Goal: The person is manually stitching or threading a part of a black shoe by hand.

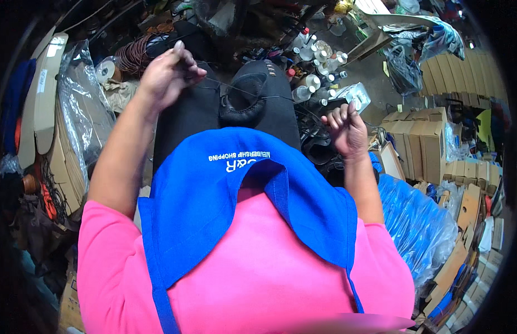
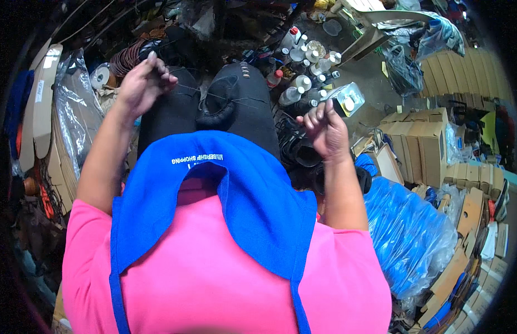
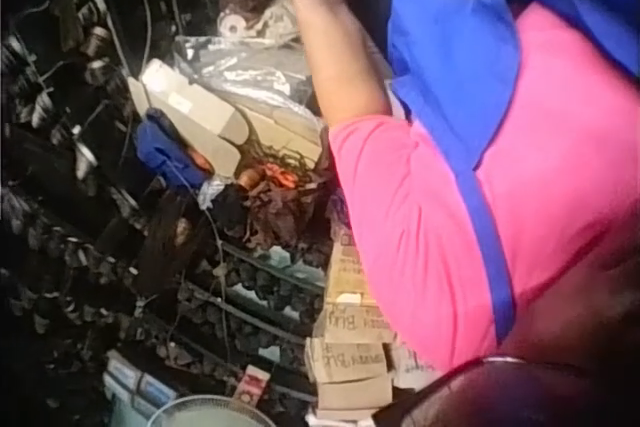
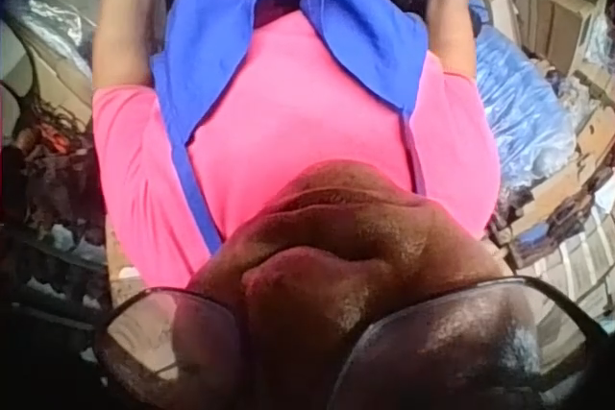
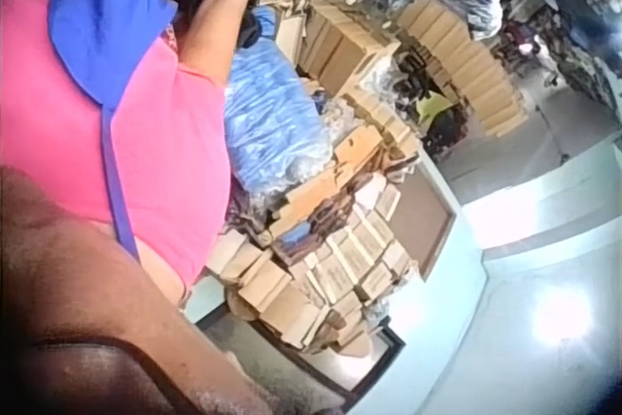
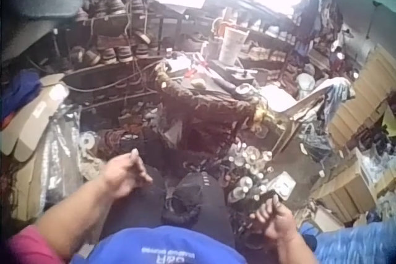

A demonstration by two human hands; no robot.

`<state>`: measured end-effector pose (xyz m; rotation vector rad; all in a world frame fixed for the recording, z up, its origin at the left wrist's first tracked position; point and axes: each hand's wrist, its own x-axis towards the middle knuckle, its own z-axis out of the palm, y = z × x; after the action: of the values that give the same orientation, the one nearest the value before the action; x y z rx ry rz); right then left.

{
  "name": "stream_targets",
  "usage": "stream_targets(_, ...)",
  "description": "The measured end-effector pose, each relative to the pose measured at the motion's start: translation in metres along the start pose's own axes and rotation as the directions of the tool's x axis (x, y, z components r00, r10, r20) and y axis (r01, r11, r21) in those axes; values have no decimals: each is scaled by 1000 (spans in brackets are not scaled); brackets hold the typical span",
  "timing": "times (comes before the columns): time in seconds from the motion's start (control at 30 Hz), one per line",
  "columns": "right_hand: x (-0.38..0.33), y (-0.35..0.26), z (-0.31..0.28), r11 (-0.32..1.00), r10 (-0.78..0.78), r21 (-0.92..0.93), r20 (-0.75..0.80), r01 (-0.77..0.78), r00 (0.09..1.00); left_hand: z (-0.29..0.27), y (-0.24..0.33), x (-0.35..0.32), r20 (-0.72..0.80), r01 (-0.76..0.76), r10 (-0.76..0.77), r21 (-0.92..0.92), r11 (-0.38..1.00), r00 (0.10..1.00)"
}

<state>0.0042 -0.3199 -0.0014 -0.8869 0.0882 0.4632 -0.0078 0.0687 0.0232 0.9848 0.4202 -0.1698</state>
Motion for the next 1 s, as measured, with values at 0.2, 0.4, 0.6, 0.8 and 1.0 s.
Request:
stream_targets(0.2,-17,-60,-64,327,20,-910,-262,-254,965,-100,55,-29,168,-264,359,935,236,918)
stream_targets(0.4,79,-29,95,307,240,-934,261,182,935,-6,-17,-43,616,-630,243,776,-24,749)
stream_targets(0.6,108,13,122,-46,497,-960,219,278,840,20,-67,-22,685,-650,52,710,-269,726)
stream_targets(0.8,85,28,99,99,324,-993,90,61,942,21,-75,-12,732,-688,82,668,-285,677)
stream_targets(1.0,71,20,121,121,-120,-967,212,226,970,19,-68,-19,697,-680,132,717,-152,705)
